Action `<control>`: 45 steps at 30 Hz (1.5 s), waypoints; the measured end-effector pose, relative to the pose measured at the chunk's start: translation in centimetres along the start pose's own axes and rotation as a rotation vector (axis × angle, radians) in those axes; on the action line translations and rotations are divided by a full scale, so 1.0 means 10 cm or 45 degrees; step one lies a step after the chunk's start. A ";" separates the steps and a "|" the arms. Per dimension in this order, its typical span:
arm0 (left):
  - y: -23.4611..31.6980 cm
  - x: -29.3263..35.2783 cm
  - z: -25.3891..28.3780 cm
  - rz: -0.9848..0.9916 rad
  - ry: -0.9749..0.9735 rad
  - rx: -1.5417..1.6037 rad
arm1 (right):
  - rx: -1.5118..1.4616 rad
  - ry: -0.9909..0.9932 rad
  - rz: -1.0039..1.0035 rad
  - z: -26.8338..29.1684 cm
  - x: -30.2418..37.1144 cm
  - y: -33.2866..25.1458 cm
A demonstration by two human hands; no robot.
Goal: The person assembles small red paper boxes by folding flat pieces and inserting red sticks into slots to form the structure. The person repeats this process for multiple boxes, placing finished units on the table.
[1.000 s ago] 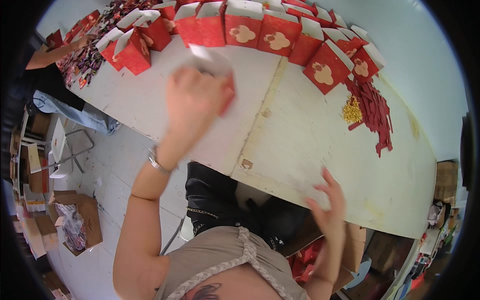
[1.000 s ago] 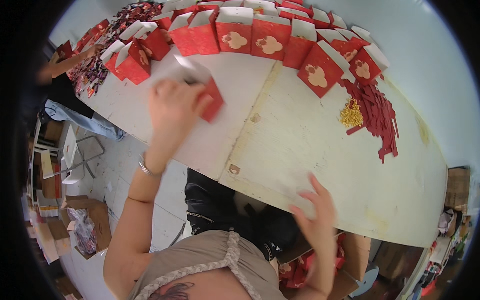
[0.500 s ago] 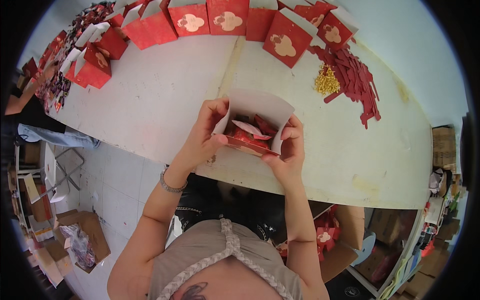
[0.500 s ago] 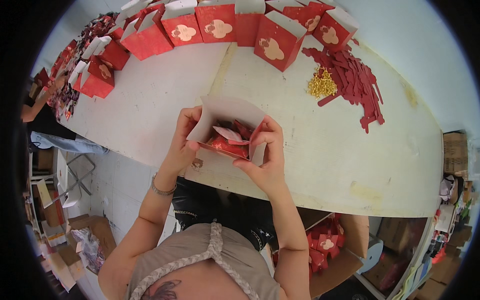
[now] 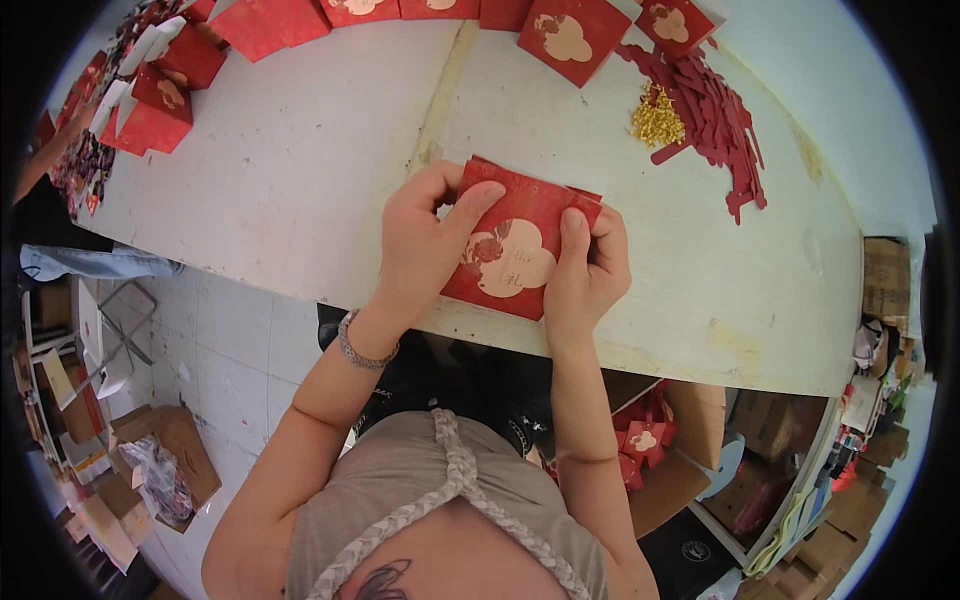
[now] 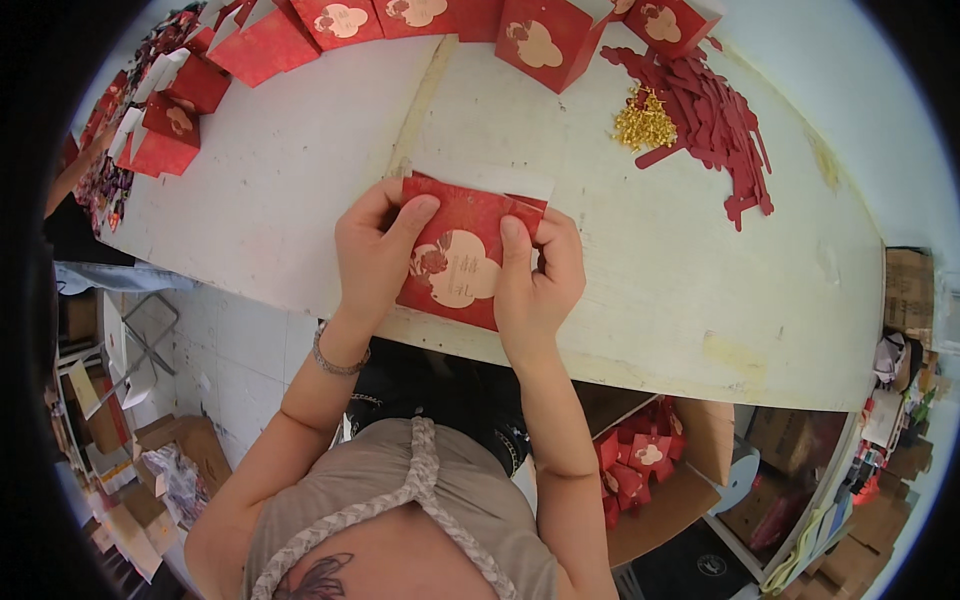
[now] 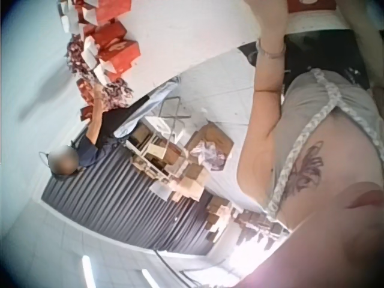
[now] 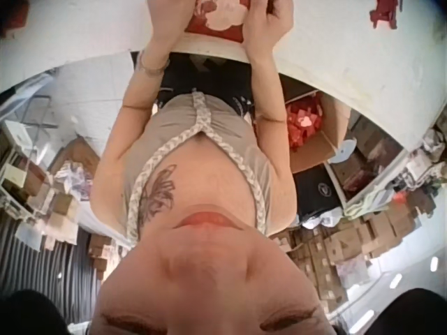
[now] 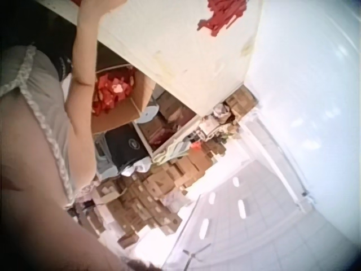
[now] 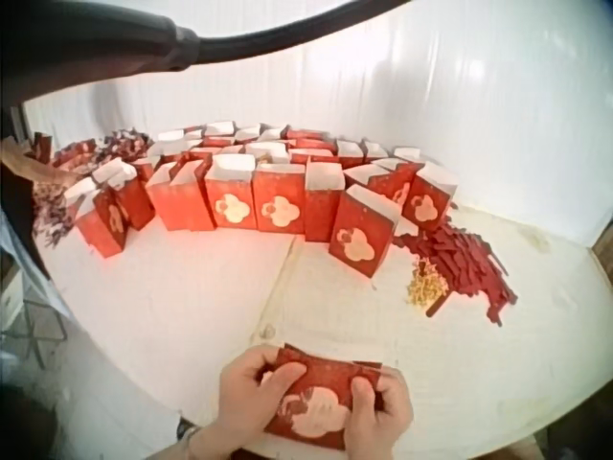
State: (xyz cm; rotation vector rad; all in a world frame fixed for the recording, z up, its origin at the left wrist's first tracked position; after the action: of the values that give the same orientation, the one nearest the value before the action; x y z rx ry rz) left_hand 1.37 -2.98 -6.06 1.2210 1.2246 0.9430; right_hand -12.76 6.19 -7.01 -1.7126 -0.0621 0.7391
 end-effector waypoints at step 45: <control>0.10 0.04 0.06 -0.113 -0.318 0.021 | 0.095 -0.554 -0.530 0.02 -0.03 -0.17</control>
State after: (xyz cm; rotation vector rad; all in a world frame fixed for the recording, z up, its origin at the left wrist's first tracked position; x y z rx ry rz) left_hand 2.11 -2.51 -5.17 1.2463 1.0798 0.6936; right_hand -12.58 6.71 -5.40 -1.3793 -0.6633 0.7726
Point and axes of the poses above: each hand's wrist, its own x-axis away from the middle knuckle, its own z-axis out of the back of the hand, y = z × x, the point moved 5 cm from there along -x, towards the middle knuckle, and after that the axes turned 13 degrees about y, right-handed, at the moved point
